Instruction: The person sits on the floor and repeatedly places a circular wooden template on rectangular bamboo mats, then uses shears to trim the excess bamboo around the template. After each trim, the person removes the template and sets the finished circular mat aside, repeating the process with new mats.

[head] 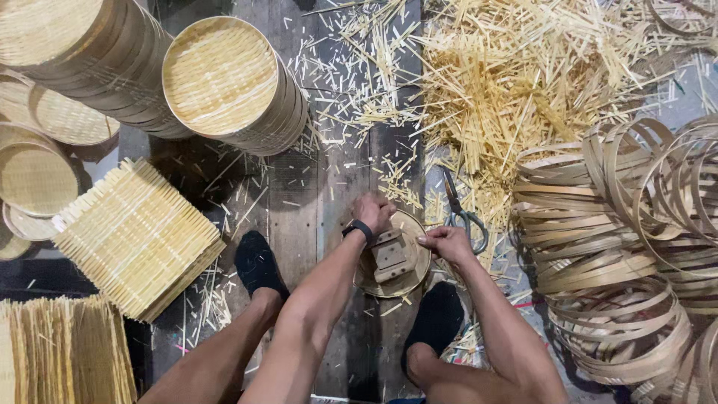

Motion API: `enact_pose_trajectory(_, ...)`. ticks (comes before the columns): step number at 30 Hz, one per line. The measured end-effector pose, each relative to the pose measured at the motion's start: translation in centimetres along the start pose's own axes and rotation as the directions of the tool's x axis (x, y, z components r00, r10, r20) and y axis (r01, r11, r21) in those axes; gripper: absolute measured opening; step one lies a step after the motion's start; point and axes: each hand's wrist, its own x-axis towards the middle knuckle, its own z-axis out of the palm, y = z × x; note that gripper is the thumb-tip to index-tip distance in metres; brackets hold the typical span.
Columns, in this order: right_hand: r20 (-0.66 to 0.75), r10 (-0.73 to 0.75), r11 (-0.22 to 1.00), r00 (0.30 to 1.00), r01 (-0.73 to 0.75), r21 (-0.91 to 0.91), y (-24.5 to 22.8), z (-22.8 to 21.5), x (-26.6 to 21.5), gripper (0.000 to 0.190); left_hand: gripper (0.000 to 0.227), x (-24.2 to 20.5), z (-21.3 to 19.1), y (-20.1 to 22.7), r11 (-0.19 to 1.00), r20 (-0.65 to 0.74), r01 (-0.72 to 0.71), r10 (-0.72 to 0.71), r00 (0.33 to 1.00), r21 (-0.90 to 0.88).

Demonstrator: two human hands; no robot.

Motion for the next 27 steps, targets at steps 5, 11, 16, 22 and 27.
enact_pose_trajectory(5,-0.022,-0.014,1.000,1.000,0.015,0.018,-0.1,0.5,-0.8,0.026,0.025,-0.7,-1.2,1.9,0.997,-0.060,0.052,-0.048,0.997,0.065)
enact_pose_trajectory(11,0.036,0.003,0.998,0.999,-0.006,0.069,3.2,0.0,-2.8,0.030,0.029,-6.0,-7.8,0.9,0.947,-0.127,0.284,-0.266,0.956,0.148)
enact_pose_trajectory(16,0.039,0.074,0.951,0.997,-0.082,0.297,6.0,0.6,-2.4,0.026,0.031,-6.2,-6.5,-5.7,0.885,0.143,0.403,-0.379,0.914,-0.233)
enact_pose_trajectory(22,0.066,0.060,0.952,0.996,-0.077,0.295,7.4,0.6,-0.7,0.021,0.033,-5.8,-6.9,-5.3,0.839,0.106,0.524,-0.513,0.852,-0.148)
enact_pose_trajectory(27,-0.007,0.091,0.941,0.996,-0.084,0.328,5.5,1.2,-2.5,0.019,0.031,-6.5,-7.6,-2.4,0.805,0.007,0.572,-0.579,0.816,-0.159)
